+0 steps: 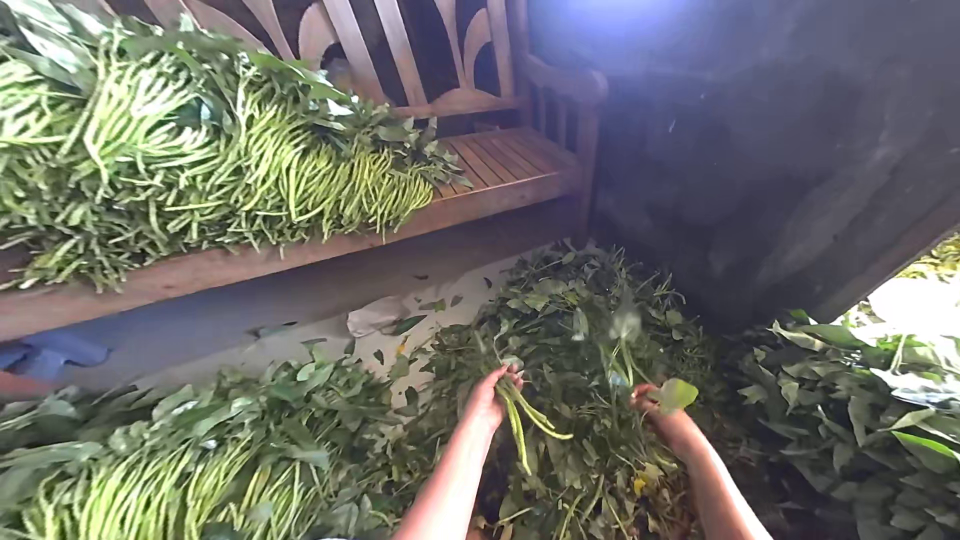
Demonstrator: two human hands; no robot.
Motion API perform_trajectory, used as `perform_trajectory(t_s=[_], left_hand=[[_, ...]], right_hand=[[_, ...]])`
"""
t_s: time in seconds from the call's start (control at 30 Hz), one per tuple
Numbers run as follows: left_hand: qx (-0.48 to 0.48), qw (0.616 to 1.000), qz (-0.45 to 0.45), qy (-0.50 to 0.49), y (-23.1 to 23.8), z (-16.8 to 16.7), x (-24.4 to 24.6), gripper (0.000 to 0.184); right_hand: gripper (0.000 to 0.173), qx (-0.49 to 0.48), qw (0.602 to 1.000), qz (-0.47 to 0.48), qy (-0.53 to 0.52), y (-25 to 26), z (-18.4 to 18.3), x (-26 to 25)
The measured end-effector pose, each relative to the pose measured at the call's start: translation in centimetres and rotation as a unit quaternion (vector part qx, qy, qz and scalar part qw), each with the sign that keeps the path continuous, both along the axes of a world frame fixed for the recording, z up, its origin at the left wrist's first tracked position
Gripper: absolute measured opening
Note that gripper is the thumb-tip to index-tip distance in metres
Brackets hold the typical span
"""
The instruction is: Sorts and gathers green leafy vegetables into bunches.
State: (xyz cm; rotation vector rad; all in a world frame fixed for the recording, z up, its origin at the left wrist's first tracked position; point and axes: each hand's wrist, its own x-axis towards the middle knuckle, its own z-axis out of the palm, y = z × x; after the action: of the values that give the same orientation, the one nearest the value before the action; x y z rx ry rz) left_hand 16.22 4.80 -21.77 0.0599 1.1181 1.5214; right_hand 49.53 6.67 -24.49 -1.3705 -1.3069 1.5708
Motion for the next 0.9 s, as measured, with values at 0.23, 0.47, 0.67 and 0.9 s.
perform_trajectory(t_s=[0.23, 0.47, 0.67, 0.9], left_hand=[[0.037, 0.996, -0.040, -0.066, -0.7, 1.3, -1.8, 0.024], [-0.017, 0.996, -0.073, 0.041, -0.3, 1.5, -2.6, 0.020], [-0.083, 0.954, -0.093, 0.271, -0.2, 2.2, -2.6, 0.033], [-0.040, 0.957, -0.172, 0.229, -0.7, -1.4, 0.8, 0.033]], right_hand=[[0.032, -0.045, 0.980, 0.128, 0.144, -0.9, 1.4, -3.2], [0.029, 0.114, 0.961, 0.219, 0.128, -1.6, 5.0, -6.6], [0.032, 0.178, 0.941, 0.231, -0.174, -2.6, 1.7, -10.0], [0.034, 0.154, 0.910, 0.281, -0.262, -3.6, 0.8, -11.8]])
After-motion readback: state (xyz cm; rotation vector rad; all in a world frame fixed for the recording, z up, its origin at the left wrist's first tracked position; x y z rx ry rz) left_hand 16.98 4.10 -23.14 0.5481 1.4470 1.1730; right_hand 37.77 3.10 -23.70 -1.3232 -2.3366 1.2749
